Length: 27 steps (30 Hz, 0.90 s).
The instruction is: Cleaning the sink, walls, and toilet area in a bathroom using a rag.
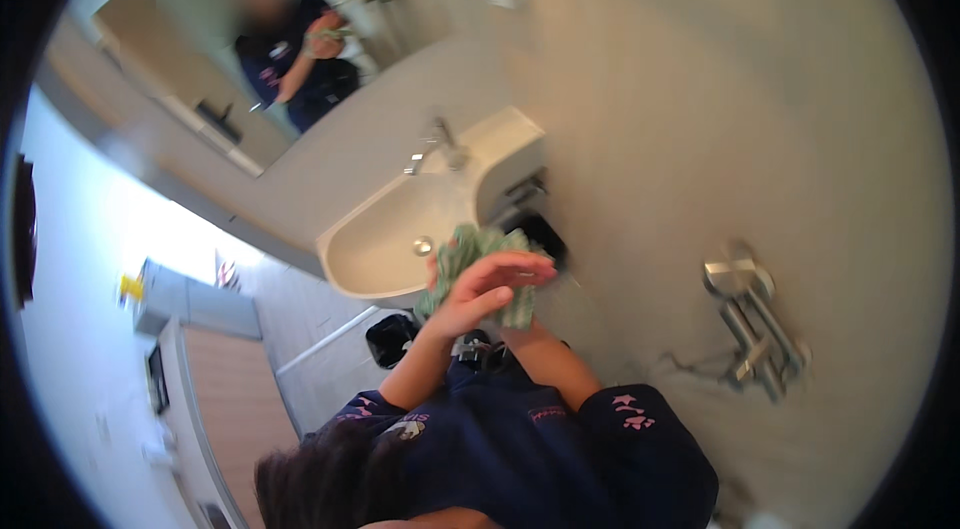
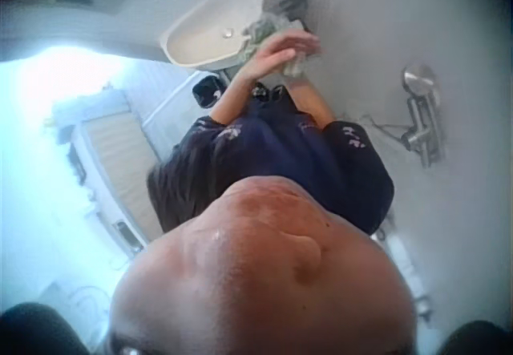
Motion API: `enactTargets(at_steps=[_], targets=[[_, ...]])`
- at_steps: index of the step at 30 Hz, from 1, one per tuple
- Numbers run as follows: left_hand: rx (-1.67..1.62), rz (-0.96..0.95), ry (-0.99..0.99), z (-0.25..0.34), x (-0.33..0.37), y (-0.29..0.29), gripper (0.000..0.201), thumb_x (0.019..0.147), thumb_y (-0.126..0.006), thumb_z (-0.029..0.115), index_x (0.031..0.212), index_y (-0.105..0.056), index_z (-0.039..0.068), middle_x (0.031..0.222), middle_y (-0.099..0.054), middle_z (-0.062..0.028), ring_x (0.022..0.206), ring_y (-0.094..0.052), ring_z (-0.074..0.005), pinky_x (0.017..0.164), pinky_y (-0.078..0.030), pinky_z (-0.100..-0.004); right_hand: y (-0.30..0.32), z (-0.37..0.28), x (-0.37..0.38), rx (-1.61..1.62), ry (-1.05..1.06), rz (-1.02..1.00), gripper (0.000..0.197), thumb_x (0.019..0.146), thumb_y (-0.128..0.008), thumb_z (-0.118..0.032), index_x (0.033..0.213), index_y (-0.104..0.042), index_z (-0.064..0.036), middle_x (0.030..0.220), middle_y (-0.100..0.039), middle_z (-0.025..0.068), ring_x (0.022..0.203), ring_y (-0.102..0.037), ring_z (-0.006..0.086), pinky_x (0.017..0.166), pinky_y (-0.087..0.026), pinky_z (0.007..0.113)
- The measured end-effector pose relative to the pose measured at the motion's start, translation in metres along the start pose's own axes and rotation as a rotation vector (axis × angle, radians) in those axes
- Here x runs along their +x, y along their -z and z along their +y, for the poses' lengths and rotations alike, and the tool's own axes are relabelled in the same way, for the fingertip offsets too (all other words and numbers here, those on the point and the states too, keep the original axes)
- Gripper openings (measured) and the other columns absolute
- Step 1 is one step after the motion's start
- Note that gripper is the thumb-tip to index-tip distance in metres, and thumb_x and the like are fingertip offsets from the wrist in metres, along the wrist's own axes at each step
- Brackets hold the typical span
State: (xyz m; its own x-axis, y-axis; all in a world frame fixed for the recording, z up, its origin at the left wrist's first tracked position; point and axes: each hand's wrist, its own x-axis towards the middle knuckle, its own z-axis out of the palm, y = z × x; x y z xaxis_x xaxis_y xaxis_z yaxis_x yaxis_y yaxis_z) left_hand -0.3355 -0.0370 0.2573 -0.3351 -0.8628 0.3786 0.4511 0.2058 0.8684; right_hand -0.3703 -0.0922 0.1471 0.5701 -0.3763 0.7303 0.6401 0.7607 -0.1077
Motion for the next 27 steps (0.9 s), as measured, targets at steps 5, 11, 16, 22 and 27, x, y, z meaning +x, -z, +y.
enactTargets(at_steps=[5, 11, 16, 22, 27], targets=[[0.073, 0.064, -0.017, -0.026, 0.015, 0.003, 0.037, 0.088, -0.044, 0.021, 0.119, -0.044, 0.001, 0.122, -0.046, -0.0143, 0.117, -0.041, -0.0239, 0.097, -0.030, -0.0365, -0.063, -0.069, -0.047, -1.199, 0.471, 0.863, 0.046, 0.091, -0.037, -0.025, 0.132, -0.030, -0.0056, 0.131, -0.038, 0.0087, 0.119, -0.036, 0.0194, 0.102, -0.025, 0.034], [-0.041, -0.290, 0.069, -0.068, 0.049, -0.060, 0.058, 0.090, -0.040, 0.034, 0.134, -0.023, 0.000, 0.138, -0.026, -0.0161, 0.129, -0.023, -0.0286, 0.105, -0.013, -0.0404, -0.174, -0.087, -0.050, -1.739, 1.115, 1.263, 0.031, 0.087, -0.044, -0.024, 0.111, -0.047, -0.0048, 0.104, -0.052, 0.0097, 0.090, -0.054, 0.0192, 0.078, -0.047, 0.031], [0.020, -0.246, 0.002, -0.043, 0.080, -0.017, 0.044, 0.086, -0.047, 0.012, 0.127, -0.036, 0.001, 0.132, -0.036, -0.0151, 0.123, -0.034, -0.0257, 0.101, -0.025, -0.0377, -0.311, -0.087, -0.057, -1.878, 1.402, 1.377, 0.025, 0.084, -0.047, -0.025, 0.098, -0.053, -0.0051, 0.090, -0.057, 0.0088, 0.081, -0.057, 0.0185, 0.073, -0.048, 0.031], [-0.015, -0.085, 0.046, -0.061, 0.077, 0.036, 0.036, 0.086, -0.047, 0.011, 0.120, -0.042, 0.000, 0.124, -0.044, -0.0126, 0.111, -0.046, -0.0229, 0.092, -0.037, -0.0346, -0.492, -0.339, -0.044, -2.571, 2.080, 1.889, 0.038, 0.084, -0.046, -0.031, 0.104, -0.050, 0.0014, 0.104, -0.053, 0.0194, 0.095, -0.053, 0.0282, 0.083, -0.043, 0.040], [0.006, 0.084, 0.138, -0.076, 0.065, 0.080, 0.031, 0.085, -0.047, 0.008, 0.116, -0.045, 0.001, 0.117, -0.048, -0.0100, 0.103, -0.049, -0.0198, 0.089, -0.038, -0.0310, -0.261, -0.323, 0.107, -3.860, 1.576, 1.297, 0.067, 0.078, -0.049, -0.046, 0.117, -0.039, 0.0084, 0.131, -0.030, 0.0259, 0.126, -0.020, 0.0385, 0.102, -0.012, 0.052]])
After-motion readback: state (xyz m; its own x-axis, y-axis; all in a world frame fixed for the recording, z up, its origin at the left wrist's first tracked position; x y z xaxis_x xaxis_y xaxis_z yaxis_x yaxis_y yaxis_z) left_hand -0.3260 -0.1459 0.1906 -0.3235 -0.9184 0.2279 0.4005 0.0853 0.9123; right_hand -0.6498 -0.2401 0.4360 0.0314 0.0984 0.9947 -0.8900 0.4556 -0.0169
